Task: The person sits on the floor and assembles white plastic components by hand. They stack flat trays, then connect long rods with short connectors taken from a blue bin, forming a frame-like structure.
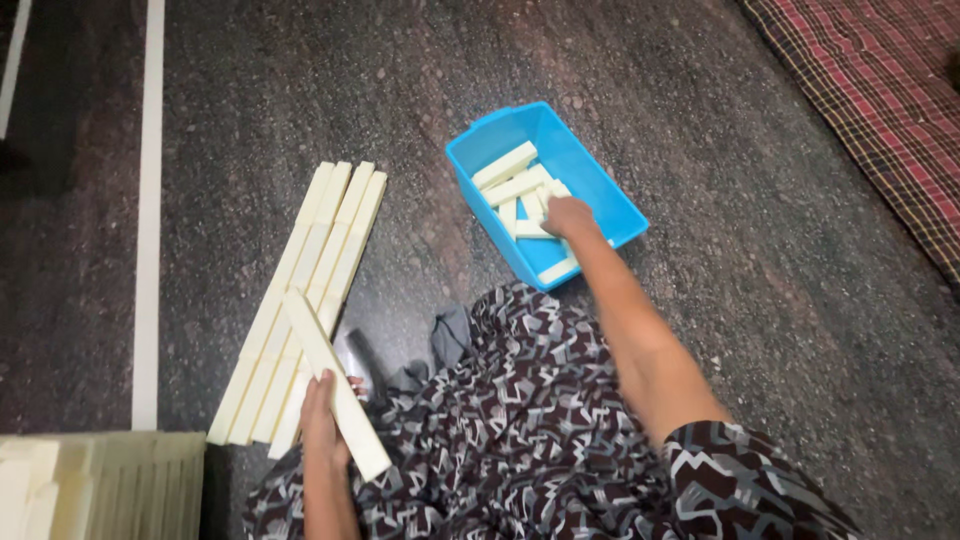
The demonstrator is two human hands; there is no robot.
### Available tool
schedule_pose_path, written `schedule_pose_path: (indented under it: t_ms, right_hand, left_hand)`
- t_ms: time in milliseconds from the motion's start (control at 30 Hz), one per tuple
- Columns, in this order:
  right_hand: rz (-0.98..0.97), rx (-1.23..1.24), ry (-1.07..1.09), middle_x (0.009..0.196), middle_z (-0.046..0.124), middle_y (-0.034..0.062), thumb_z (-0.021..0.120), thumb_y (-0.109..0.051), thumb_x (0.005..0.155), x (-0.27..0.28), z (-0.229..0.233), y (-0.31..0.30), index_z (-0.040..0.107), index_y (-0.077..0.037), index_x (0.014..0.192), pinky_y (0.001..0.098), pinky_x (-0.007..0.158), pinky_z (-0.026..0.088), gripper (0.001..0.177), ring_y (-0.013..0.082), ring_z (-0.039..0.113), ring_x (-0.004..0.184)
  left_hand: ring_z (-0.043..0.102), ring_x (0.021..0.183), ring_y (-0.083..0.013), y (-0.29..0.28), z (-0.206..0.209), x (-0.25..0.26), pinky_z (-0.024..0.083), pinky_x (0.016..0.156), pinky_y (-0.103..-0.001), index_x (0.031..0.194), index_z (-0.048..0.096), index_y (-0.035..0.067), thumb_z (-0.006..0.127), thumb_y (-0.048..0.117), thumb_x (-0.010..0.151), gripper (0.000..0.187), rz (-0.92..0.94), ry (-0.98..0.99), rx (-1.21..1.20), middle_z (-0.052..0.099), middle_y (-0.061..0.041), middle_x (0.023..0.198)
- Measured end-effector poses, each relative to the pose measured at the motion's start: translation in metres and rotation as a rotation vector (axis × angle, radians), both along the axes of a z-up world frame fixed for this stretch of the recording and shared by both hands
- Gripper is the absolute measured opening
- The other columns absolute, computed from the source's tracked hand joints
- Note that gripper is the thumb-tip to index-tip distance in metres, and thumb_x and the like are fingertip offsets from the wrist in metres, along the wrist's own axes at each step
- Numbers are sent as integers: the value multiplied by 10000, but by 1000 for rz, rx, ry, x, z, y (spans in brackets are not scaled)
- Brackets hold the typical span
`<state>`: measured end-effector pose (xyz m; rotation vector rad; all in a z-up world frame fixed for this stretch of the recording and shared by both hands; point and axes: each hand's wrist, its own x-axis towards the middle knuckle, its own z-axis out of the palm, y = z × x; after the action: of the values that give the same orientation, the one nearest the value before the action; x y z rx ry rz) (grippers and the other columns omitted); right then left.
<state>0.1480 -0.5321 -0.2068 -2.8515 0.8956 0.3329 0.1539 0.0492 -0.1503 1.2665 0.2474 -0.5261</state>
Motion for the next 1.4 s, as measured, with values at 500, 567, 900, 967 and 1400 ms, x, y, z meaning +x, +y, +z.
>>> schedule_pose_path:
  t_ms: [500, 567, 900, 967, 1400]
  right_hand:
    - [-107, 93, 250, 1187, 725, 169, 759, -582, 797, -37, -35, 2, 751, -68, 1149, 461, 919, 561, 623, 336, 700, 1100]
    - [-132, 93, 119, 1150, 734, 176, 697, -518, 850, -36, -17, 10, 747, -79, 1150, 481, 904, 563, 534, 350, 697, 1084]
    - [67, 211, -759, 1033, 742, 195, 791, -279, 884, -15, 188, 112, 682, -36, 1160, 445, 826, 551, 384, 375, 718, 963]
    - [161, 602, -830, 1037, 741, 157, 805, -277, 922, 1, 197, 140, 684, -7, 1147, 411, 841, 559, 371, 350, 730, 960]
    - [-143, 1369, -962, 1005, 692, 56, 655, -280, 1050, 31, 117, 245, 557, -60, 1201, 330, 687, 645, 284, 178, 728, 852]
  left_hand:
    - [651, 756, -226, -4, -14, 15, 523, 669, -338, 1182, 581, 19, 542, 272, 1010, 309, -63, 38, 16, 708, -161, 907]
    - [659, 767, -223, -6, -15, 16, 527, 676, -331, 1165, 587, -2, 548, 280, 1015, 322, -64, 35, 19, 712, -160, 919]
    - [632, 681, -202, -3, -40, 21, 484, 559, -309, 1095, 668, -30, 600, 396, 1029, 436, -128, 85, 11, 693, -135, 855]
    - [655, 719, -222, -1, -42, 15, 526, 603, -321, 1118, 645, -4, 647, 361, 998, 384, -92, 123, -32, 694, -127, 870]
    - [744, 768, -201, -18, 28, -3, 599, 662, -307, 1590, 348, 44, 704, 164, 935, 755, -367, 13, -226, 760, -208, 1062]
